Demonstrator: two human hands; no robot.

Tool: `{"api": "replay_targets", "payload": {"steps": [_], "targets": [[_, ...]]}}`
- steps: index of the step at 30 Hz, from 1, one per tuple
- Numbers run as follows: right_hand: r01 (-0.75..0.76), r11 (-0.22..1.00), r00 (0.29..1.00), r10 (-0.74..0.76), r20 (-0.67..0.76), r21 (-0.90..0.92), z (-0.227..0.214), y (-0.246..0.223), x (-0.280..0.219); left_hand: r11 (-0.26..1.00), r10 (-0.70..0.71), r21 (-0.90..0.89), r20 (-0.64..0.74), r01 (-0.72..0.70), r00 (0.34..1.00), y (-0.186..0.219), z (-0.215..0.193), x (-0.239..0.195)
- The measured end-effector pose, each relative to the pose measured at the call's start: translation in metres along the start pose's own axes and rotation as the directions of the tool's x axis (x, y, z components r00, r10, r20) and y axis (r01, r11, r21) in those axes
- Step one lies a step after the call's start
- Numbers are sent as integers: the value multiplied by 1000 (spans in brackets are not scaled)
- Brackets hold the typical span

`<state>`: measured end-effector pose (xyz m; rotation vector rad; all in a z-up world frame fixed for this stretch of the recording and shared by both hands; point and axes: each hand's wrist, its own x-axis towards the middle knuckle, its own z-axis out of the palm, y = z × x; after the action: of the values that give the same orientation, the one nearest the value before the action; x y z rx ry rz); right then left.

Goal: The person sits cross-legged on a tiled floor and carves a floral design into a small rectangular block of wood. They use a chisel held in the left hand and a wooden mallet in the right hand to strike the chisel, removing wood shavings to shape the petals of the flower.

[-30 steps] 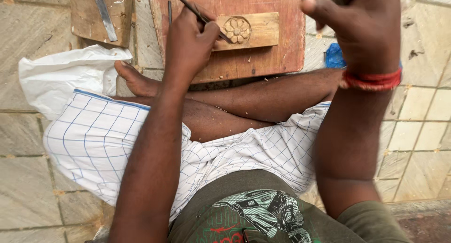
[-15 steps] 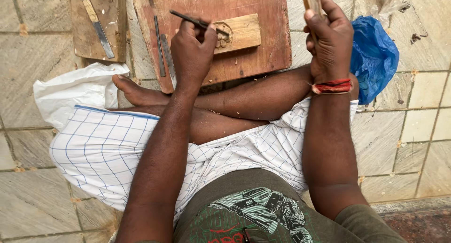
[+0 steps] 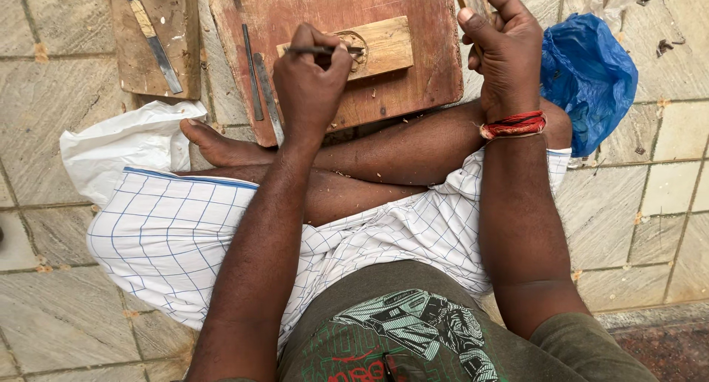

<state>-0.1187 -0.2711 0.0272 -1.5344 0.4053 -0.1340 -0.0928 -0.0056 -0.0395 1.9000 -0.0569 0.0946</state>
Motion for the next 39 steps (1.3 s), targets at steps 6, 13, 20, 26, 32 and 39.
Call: {"api": "replay_targets", "payload": {"steps": [6, 13, 20, 26, 32, 39], "targets": [[11, 1000, 999, -12, 35, 15, 5, 2, 4, 887, -212, -426, -36, 177, 977, 16, 6, -33], [10, 999, 1000, -11, 19, 48, 3, 4, 3, 754, -464, -458, 137, 472, 875, 33, 3, -35], [0, 998, 1000, 1, -12, 62, -3, 6, 1, 880, -216, -425, 38, 212, 976, 26, -3, -37], [10, 1000, 1000, -10, -4, 19, 1, 3, 3, 914, -226, -359, -62, 190, 972, 11, -3, -21], [36, 999, 999, -35, 33, -36, 6, -6, -2, 955, -272, -125, -6, 269, 962, 7, -4, 2], [183, 980, 977, -173, 123, -78, 16, -18, -14, 998, -67, 17, 215, 65, 974, -1, -9, 30]]}}
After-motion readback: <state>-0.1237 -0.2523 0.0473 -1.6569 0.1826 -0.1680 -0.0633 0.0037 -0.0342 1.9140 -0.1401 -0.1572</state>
